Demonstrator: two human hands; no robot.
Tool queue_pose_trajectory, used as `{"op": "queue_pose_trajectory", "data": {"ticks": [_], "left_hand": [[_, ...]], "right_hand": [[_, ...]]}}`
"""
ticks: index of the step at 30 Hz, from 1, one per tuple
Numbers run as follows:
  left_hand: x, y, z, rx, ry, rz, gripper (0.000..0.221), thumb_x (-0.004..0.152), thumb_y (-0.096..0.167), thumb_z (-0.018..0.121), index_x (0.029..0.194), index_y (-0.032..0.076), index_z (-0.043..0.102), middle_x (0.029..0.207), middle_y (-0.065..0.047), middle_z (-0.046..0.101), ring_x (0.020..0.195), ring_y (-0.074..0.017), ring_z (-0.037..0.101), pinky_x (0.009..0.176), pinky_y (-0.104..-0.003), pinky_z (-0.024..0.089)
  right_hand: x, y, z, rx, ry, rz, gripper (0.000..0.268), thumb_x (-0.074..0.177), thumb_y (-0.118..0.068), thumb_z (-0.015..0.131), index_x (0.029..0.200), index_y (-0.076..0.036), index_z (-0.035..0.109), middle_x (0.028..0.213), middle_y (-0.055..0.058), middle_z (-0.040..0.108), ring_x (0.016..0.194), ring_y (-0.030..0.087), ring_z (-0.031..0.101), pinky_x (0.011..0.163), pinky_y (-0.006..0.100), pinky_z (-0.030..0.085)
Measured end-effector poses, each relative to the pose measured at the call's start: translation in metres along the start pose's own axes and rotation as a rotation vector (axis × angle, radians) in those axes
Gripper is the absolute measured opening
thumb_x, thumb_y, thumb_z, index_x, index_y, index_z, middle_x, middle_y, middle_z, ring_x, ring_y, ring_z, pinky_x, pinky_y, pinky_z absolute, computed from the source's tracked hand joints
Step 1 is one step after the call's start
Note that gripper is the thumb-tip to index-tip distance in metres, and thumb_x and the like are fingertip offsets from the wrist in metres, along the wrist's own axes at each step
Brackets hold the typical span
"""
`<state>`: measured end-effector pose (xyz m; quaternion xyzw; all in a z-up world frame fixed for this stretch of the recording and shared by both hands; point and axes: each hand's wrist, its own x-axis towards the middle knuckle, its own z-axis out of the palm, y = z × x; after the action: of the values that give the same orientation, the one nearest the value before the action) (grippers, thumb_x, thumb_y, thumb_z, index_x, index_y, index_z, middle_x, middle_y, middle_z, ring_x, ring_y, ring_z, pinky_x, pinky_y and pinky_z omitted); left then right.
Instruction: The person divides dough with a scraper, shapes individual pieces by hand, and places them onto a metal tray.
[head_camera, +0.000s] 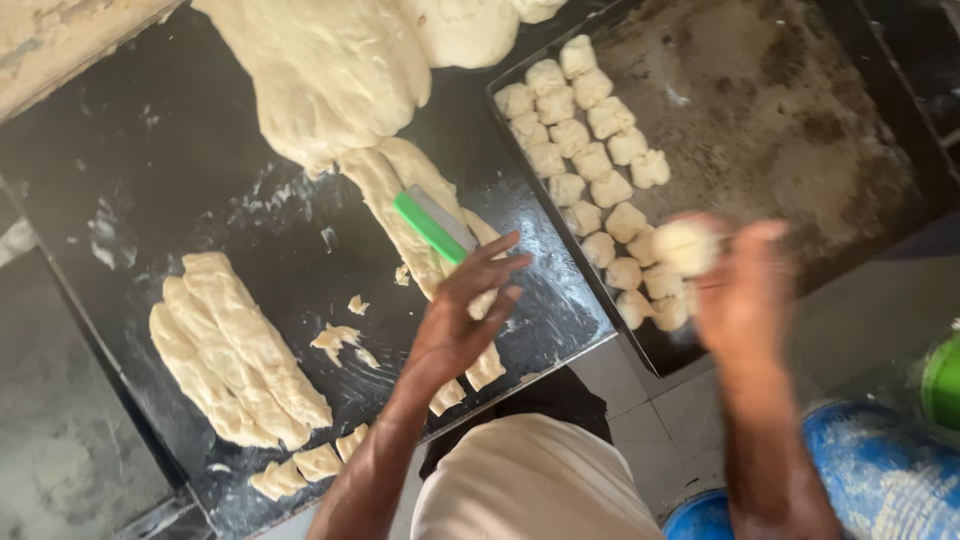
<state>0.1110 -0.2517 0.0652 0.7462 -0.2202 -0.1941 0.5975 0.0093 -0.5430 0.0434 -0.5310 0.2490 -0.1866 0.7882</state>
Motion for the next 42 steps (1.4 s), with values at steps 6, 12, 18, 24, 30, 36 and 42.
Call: {"op": "queue_pose_trajectory", "data": {"ticks": [6, 12, 18, 24, 30, 36, 42], "left_hand": [[-0.068, -0.045, -0.048, 0.429, 0.294, -0.131, 0.018, 0.094, 0.007, 0.072, 0.111, 0.006, 0.074, 0.124, -0.010, 0.071, 0.115, -0.0276, 0.070, 0.097, -0.039, 0.058], [-0.166, -0.092, -0.028, 0.714, 0.121, 0.247, 0.041, 0.072, 0.026, 0.080, 0.108, 0.007, 0.074, 0.116, -0.015, 0.071, 0.113, -0.0359, 0.065, 0.098, -0.049, 0.050], [-0.183, -0.151, -0.014, 0.274, 0.431, -0.200, 0.032, 0.102, 0.018, 0.063, 0.130, 0.007, 0.073, 0.130, -0.013, 0.073, 0.119, -0.0306, 0.074, 0.103, -0.035, 0.058], [-0.246, -0.148, -0.092, -0.588, 0.683, -0.466, 0.071, 0.092, 0.032, 0.071, 0.140, -0.014, 0.046, 0.119, -0.016, 0.070, 0.104, -0.0233, 0.073, 0.095, -0.034, 0.054], [-0.276, -0.145, -0.119, -0.595, 0.741, -0.375, 0.068, 0.092, 0.028, 0.073, 0.140, -0.014, 0.049, 0.115, -0.018, 0.072, 0.100, -0.0191, 0.071, 0.087, -0.031, 0.059], [-0.273, -0.152, -0.137, -0.317, 0.724, -0.465, 0.049, 0.099, 0.024, 0.071, 0.134, -0.010, 0.068, 0.094, -0.024, 0.069, 0.079, -0.0197, 0.056, 0.071, -0.033, 0.048], [-0.171, -0.164, -0.122, -0.192, 0.763, -0.114, 0.044, 0.098, 0.022, 0.067, 0.132, -0.005, 0.061, 0.101, -0.018, 0.076, 0.084, -0.0201, 0.074, 0.072, -0.034, 0.060]], "right_hand": [[0.043, -0.009, 0.033, -1.592, -0.212, -0.964, 0.036, 0.096, -0.013, 0.073, 0.126, 0.004, 0.065, 0.123, 0.029, 0.067, 0.110, 0.043, 0.070, 0.092, 0.046, 0.059], [-0.025, 0.034, 0.081, -0.987, -0.404, -0.354, 0.017, 0.107, -0.006, 0.069, 0.124, -0.006, 0.069, 0.127, 0.014, 0.069, 0.108, 0.023, 0.072, 0.092, 0.036, 0.059], [-0.066, 0.113, 0.201, -1.095, -0.996, -0.701, 0.032, 0.091, -0.002, 0.069, 0.122, 0.004, 0.069, 0.115, 0.019, 0.071, 0.111, 0.033, 0.063, 0.095, 0.044, 0.054], [-0.039, 0.147, 0.281, -1.573, -1.085, -0.664, 0.012, 0.095, -0.009, 0.068, 0.106, -0.006, 0.072, 0.107, 0.009, 0.070, 0.112, 0.031, 0.060, 0.097, 0.047, 0.048], [-0.069, 0.180, 0.304, -1.218, -1.190, -0.656, 0.024, 0.088, -0.008, 0.070, 0.111, 0.001, 0.070, 0.105, 0.017, 0.068, 0.100, 0.037, 0.062, 0.088, 0.046, 0.051], [-0.123, 0.181, 0.282, -1.173, -1.168, -0.708, 0.018, 0.092, 0.000, 0.063, 0.109, 0.003, 0.068, 0.112, 0.020, 0.069, 0.098, 0.039, 0.067, 0.081, 0.046, 0.056], [-0.153, 0.212, 0.280, -1.183, -0.953, -0.803, 0.019, 0.088, 0.007, 0.065, 0.107, 0.004, 0.071, 0.111, 0.022, 0.068, 0.105, 0.040, 0.066, 0.087, 0.048, 0.055]]}}
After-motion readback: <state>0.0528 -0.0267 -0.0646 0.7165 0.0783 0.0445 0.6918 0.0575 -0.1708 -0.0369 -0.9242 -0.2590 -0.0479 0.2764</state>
